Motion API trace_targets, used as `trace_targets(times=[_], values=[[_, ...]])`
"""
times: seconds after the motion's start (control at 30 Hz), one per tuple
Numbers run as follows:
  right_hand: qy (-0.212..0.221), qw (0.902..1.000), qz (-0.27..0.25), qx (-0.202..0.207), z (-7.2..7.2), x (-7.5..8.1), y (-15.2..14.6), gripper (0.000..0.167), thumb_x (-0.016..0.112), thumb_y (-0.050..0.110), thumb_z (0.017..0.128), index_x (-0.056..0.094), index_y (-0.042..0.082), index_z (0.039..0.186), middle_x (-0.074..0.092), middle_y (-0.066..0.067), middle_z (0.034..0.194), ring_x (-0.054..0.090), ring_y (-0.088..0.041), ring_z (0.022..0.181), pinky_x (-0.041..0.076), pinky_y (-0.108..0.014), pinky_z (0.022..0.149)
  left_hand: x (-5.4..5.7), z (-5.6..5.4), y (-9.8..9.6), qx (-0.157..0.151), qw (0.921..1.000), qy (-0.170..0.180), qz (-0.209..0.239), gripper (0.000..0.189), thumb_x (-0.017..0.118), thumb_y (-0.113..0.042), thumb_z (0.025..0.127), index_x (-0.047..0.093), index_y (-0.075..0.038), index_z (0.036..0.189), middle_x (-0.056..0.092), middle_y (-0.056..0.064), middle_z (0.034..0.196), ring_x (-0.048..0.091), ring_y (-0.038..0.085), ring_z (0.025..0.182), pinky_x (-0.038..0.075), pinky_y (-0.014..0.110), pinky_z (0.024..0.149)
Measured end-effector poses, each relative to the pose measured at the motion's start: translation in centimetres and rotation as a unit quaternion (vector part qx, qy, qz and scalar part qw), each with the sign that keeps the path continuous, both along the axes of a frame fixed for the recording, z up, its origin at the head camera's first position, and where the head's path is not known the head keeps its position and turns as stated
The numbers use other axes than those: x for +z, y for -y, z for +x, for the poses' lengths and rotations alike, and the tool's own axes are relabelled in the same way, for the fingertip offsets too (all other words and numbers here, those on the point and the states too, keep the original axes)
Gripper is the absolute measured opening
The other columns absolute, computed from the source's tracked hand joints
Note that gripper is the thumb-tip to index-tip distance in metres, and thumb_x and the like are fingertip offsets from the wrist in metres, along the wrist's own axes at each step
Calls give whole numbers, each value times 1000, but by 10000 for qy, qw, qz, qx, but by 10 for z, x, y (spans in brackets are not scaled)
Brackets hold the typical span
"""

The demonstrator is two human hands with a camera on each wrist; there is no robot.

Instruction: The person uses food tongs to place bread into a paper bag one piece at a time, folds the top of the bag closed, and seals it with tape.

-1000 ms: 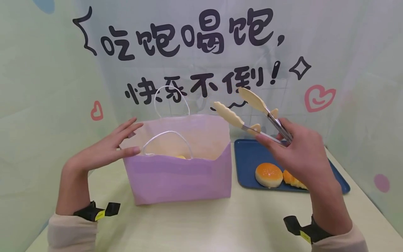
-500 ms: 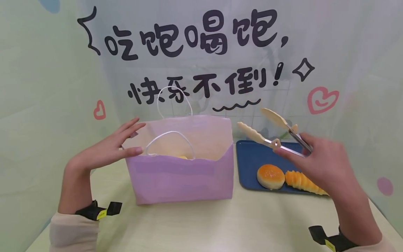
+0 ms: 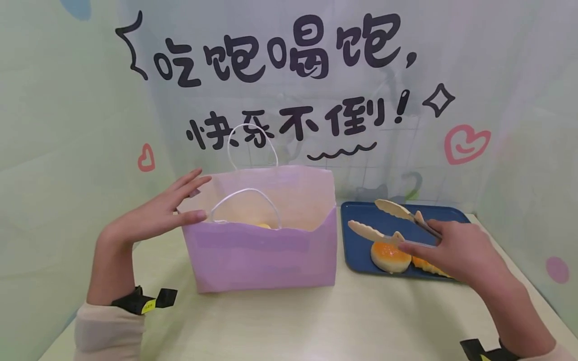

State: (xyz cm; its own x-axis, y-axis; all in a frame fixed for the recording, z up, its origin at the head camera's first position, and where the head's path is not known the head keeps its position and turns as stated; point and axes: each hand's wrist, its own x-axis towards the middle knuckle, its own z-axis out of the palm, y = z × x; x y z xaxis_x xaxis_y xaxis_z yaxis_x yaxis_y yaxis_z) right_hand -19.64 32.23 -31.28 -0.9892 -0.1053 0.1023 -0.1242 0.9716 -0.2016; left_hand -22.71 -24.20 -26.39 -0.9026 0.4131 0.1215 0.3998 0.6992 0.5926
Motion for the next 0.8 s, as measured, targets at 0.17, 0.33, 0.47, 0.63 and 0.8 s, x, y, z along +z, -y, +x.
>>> trace_targets(times=[0.17,0.33,0.47,0.63,0.8], values=[[358,9992,166,-4,-8,-6,-10,111,70,79,85,56,-16,142,69,-27,93,65,-42,81,53,-46,62,-1,0,0,15,10000,-22,-9,90,65,-59,99,23,-25,170,-2,1,178,37,31,155,30,64,121],[773,9966,294,12,-14,-9,-21,105,72,76,85,63,-19,130,71,-33,106,68,-44,88,57,-49,65,-1,-1,0,16,10000,-23,-22,90,65,-59,99,23,-25,170,-2,1,178,36,32,155,31,64,120],[985,9946,336,2,-16,-11,-26,101,73,75,85,67,-17,125,72,-17,92,66,-29,78,53,-42,61,-1,-2,0,29,10000,-17,-12,90,66,-60,99,23,-26,170,-2,-1,177,36,31,155,31,64,121],[1131,9928,390,-18,-17,-12,-27,100,73,76,84,69,-16,122,68,-9,84,61,-25,74,51,-39,59,-2,-3,0,29,10000,-31,-28,90,65,-60,99,23,-26,170,-2,-1,177,37,30,155,31,64,121],[1160,9923,440,49,-19,-15,-27,101,77,76,80,69,-15,123,71,-16,90,64,-29,77,54,-45,63,-2,-3,0,36,10000,-20,-25,90,65,-60,99,23,-26,170,-2,-2,177,36,30,155,31,64,121]])
